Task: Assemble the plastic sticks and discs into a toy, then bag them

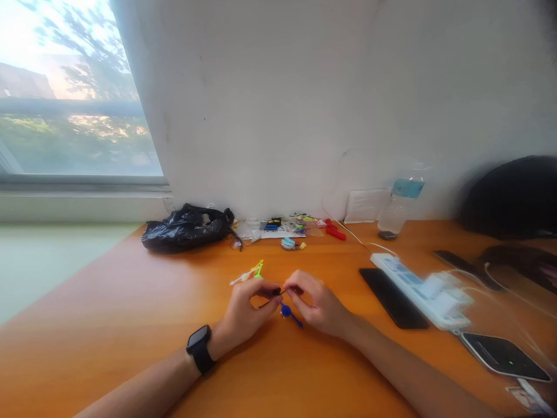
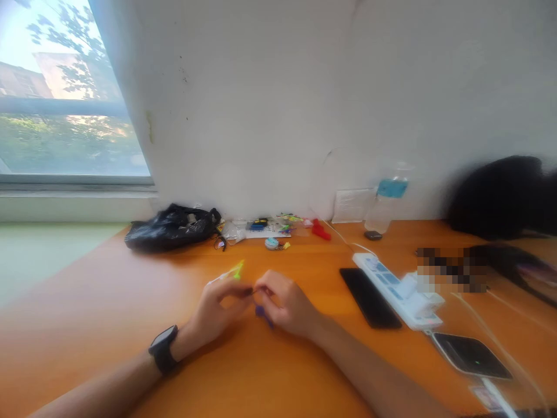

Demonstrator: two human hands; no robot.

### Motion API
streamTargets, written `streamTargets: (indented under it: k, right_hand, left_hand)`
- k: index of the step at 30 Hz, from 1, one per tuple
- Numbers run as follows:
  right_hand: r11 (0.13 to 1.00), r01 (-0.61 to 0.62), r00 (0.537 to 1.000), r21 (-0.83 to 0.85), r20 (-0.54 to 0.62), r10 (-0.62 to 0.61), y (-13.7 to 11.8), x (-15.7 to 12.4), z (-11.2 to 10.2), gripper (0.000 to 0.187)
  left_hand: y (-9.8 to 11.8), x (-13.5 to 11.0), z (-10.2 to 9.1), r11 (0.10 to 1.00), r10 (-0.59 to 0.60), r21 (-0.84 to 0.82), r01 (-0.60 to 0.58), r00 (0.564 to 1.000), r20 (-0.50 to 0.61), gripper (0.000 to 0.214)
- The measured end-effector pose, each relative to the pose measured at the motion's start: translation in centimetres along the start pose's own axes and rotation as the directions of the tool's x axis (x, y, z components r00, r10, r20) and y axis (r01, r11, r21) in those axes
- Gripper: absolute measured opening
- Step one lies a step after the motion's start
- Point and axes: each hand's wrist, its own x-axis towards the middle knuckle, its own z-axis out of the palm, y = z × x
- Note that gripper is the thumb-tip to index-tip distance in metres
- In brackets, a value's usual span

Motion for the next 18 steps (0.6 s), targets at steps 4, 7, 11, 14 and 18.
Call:
streamTargets:
  k: [4,7,11,14,18]
  right_hand:
    - [1.000,0.025,1.000,-0.008,0.007,-0.025,-0.21,0.05,-0.05,0.014]
    - [1.000,0.031,0.999,-0.003,0.009,-0.031,-0.35,0.04,-0.09,0.014]
    - [1.000,0.022,0.999,0.003,0.030,-0.022,-0.57,-0.05,-0.24,0.013]
    - [1.000,0.014,0.998,0.021,0.057,-0.015,-0.74,-0.04,-0.39,0.012]
    - [0.999,-0.006,0.998,0.046,0.064,0.003,-0.64,0.00,-0.46,0.013]
  left_hand:
    - [-0.32,0.00,-0.02,0.999,0.016,0.037,-0.017,1.000,0.004,0.009]
    - [-0.45,-0.07,-0.01,0.999,0.002,0.036,-0.002,1.000,0.009,0.009]
    - [-0.24,-0.15,-0.08,0.999,0.004,0.032,-0.005,0.999,0.034,0.007]
    - [-0.01,-0.20,-0.13,0.999,0.016,0.036,-0.018,0.998,0.058,0.008]
    - [0.41,-0.18,-0.19,1.000,0.016,0.010,-0.017,0.997,0.071,0.009]
